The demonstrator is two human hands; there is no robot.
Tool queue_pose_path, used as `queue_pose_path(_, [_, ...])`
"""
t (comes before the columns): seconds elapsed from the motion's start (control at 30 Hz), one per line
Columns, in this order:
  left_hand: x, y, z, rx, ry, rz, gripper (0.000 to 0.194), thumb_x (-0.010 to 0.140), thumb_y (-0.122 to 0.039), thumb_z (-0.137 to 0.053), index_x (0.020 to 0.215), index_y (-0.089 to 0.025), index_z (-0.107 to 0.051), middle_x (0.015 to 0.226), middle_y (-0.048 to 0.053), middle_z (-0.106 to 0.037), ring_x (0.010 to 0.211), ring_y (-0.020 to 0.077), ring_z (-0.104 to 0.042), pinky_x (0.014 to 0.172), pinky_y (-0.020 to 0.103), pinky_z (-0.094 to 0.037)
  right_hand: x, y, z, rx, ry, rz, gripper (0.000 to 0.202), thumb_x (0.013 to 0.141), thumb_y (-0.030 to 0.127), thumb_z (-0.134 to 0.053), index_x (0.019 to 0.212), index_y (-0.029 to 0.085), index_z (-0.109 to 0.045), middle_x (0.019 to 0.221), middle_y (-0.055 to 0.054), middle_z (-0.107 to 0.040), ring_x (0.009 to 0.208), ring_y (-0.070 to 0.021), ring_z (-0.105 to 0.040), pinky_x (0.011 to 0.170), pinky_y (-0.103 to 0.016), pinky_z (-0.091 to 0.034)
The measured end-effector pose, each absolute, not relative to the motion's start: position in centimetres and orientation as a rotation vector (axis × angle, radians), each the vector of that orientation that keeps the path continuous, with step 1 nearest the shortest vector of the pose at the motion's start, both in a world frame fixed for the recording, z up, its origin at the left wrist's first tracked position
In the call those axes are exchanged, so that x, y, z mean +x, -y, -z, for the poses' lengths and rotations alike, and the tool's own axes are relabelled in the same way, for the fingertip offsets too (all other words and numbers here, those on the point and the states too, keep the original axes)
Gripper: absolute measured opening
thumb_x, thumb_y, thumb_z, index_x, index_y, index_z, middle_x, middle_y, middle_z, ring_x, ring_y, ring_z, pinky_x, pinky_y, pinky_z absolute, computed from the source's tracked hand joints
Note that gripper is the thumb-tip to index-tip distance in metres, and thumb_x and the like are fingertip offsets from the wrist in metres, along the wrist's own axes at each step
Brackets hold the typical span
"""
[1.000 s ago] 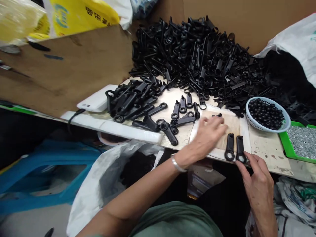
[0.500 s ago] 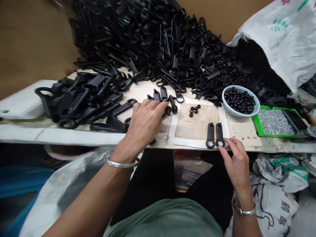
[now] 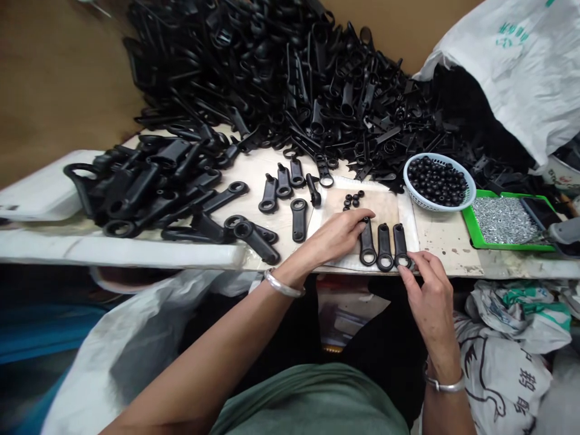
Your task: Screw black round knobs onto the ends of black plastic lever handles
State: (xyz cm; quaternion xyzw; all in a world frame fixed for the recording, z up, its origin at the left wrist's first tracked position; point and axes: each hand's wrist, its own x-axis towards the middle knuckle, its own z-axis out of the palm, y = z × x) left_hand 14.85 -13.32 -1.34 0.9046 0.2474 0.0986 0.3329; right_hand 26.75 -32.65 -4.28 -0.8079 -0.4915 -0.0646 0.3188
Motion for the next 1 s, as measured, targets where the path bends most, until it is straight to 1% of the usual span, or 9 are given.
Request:
queue_pose_path(0.2, [15.6,11.9,0.9,2.424,-0.578,-0.061,0.033,0.093,-0.014,-0.043,0.117,-0.023,-0.063,0.111,0.006,-0.072,0.103,0.0201,-0.067,0.086,0.03,-0.051,27.0,32.7,4.5,-2.121,1.3,0.216,0.03,0.094,0.04,-0.055,0.111,0.02,-0.069,0.105,-0.009,-0.068,0.096,-0.0217,-0.066,0.092,-0.039,-0.053])
queue_pose_path(0.3, [15.9,12.3,0.3,2.473,-0.587,0.006,0.031,0.094,-0.017,-0.044,0.117,-0.025,-0.064,0.111,0.005,-0.072,0.1,0.0207,-0.068,0.081,0.029,-0.051,27.0,32.7,4.7,-2.11,1.309,0.231,0.03,0.094,0.041,-0.056,0.109,0.019,-0.069,0.105,-0.01,-0.068,0.098,-0.0218,-0.066,0.093,-0.038,-0.052])
queue_pose_path(0.43, [14.6,14.2,-0.3,2.57,-0.672,-0.047,0.03,0.098,-0.02,-0.042,0.124,-0.023,-0.057,0.102,0.007,-0.071,0.092,0.0223,-0.068,0.075,0.031,-0.049,27.5,33.1,4.9,-2.125,1.295,0.214,0.034,0.092,0.045,-0.057,0.111,0.018,-0.069,0.107,-0.01,-0.068,0.099,-0.024,-0.066,0.092,-0.039,-0.051])
queue_pose_path(0.57, [9.3,15.9,-0.1,2.824,-0.956,-0.247,0.031,0.098,-0.011,-0.036,0.12,-0.017,-0.056,0.094,0.008,-0.067,0.084,0.0221,-0.064,0.064,0.03,-0.047,27.5,33.5,4.2,-2.099,1.291,0.296,0.033,0.092,0.042,-0.06,0.112,0.018,-0.069,0.11,-0.011,-0.067,0.091,-0.0228,-0.067,0.089,-0.04,-0.051])
queue_pose_path(0.67, [3.9,16.0,0.6,2.97,-1.13,-0.368,0.033,0.092,-0.003,-0.038,0.112,-0.016,-0.061,0.105,0.012,-0.067,0.093,0.026,-0.061,0.075,0.037,-0.048,25.8,32.4,2.7,-2.033,1.335,0.346,0.028,0.092,0.035,-0.06,0.115,0.02,-0.068,0.108,-0.01,-0.068,0.085,-0.0207,-0.066,0.088,-0.039,-0.052])
queue_pose_path(0.73, [1.2,15.7,1.3,3.021,-1.144,-0.418,0.039,0.087,0.002,-0.04,0.114,-0.015,-0.062,0.118,0.013,-0.066,0.106,0.0285,-0.059,0.082,0.041,-0.047,23.7,30.4,1.8,-1.957,1.425,0.275,0.025,0.093,0.032,-0.059,0.114,0.022,-0.067,0.102,-0.007,-0.07,0.08,-0.0189,-0.066,0.083,-0.036,-0.053])
queue_pose_path(0.83, [-0.5,15.1,2.3,3.063,-1.106,-0.392,0.049,0.084,0.005,-0.039,0.123,-0.018,-0.059,0.136,0.012,-0.059,0.123,0.0304,-0.052,0.09,0.045,-0.043,19.9,25.9,1.0,-1.833,1.705,0.088,0.023,0.096,0.029,-0.053,0.113,0.019,-0.066,0.091,-0.007,-0.071,0.08,-0.0184,-0.068,0.077,-0.031,-0.053])
queue_pose_path(0.93, [-0.4,14.8,2.5,3.053,-1.087,-0.368,0.05,0.086,0.003,-0.038,0.125,-0.021,-0.059,0.142,0.012,-0.055,0.129,0.0315,-0.048,0.094,0.049,-0.041,16.8,21.2,1.0,-2.047,1.901,-0.001,0.027,0.097,0.031,-0.052,0.116,0.016,-0.064,0.093,-0.011,-0.071,0.077,-0.0222,-0.069,0.066,-0.032,-0.051])
queue_pose_path(1.0, [0.0,14.8,2.3,3.028,-1.075,-0.374,0.049,0.087,0.002,-0.038,0.122,-0.022,-0.062,0.142,0.013,-0.055,0.129,0.032,-0.048,0.095,0.051,-0.041,15.7,18.9,1.1,-2.199,1.95,-0.03,0.026,0.098,0.031,-0.048,0.111,0.014,-0.064,0.094,-0.013,-0.071,0.075,-0.024,-0.069,0.061,-0.032,-0.048])
